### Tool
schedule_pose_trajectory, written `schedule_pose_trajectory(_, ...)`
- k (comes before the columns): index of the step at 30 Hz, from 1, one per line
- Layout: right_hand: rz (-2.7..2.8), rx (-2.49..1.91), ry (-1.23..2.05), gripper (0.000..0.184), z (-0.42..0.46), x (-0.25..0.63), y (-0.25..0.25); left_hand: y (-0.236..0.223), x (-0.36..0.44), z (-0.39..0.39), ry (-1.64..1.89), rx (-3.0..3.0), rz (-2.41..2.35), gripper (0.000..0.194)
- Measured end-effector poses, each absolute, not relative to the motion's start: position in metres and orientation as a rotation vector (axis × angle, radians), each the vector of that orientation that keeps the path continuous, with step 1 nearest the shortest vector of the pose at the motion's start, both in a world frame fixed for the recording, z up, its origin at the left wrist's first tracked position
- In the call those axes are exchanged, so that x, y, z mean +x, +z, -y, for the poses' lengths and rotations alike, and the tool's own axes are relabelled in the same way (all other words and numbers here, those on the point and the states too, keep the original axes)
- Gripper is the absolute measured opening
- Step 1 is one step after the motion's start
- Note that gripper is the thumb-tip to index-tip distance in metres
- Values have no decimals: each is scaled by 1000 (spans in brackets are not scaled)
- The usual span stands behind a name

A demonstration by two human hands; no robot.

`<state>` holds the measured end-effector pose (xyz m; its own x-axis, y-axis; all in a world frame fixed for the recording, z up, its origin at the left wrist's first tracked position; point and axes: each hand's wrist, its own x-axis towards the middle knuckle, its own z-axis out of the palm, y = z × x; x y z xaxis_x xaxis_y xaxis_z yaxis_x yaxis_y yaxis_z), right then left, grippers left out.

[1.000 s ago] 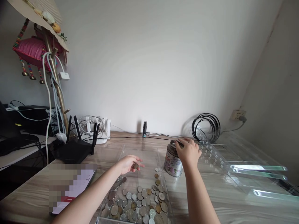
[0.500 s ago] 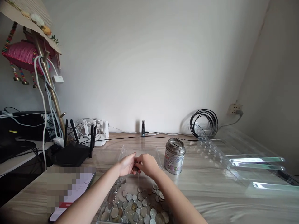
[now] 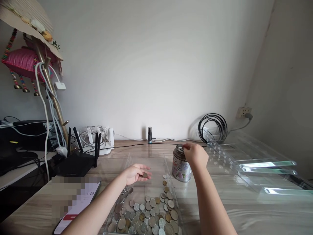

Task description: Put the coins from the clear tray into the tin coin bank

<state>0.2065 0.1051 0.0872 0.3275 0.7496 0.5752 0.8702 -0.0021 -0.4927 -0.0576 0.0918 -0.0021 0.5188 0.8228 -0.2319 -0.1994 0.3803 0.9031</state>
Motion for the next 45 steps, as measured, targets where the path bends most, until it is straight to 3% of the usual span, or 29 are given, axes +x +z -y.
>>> schedule_pose_trajectory(3, 1511, -1870, -100, 22, -110, 211, 84, -4, -58, -93, 783, 955, -805, 35)
schedule_pose_trajectory(11, 1535, -1936, -255, 22, -115, 201, 86, -1, -59, -91, 827, 975, -835, 43)
schedule_pose_trajectory(16, 1536, -1543, -512, 30, -94, 174, 86, 1, -57, -91, 931, 932, -853, 41)
schedule_pose_trajectory(24, 2260, -1336, -24, 20, -78, 81, 41, -1, -57, -98, 1096, 784, -787, 24)
schedule_pose_trajectory(32, 2253, -1394, 76, 18, -81, 87, 32, 5, -55, -93, 1009, 731, -756, 14)
schedule_pose_trajectory(37, 2253, -1312, 233, 17, -77, 89, 40, 6, -57, -94, 917, 705, -722, 23)
schedule_pose_trajectory(43, 1639, -1472, -347, 23, -88, 150, 80, 7, -59, -94, 871, 700, -727, 27)
schedule_pose_trajectory(45, 1486, -1588, -326, 24, -98, 178, 84, 8, -60, -94, 856, 713, -734, 29)
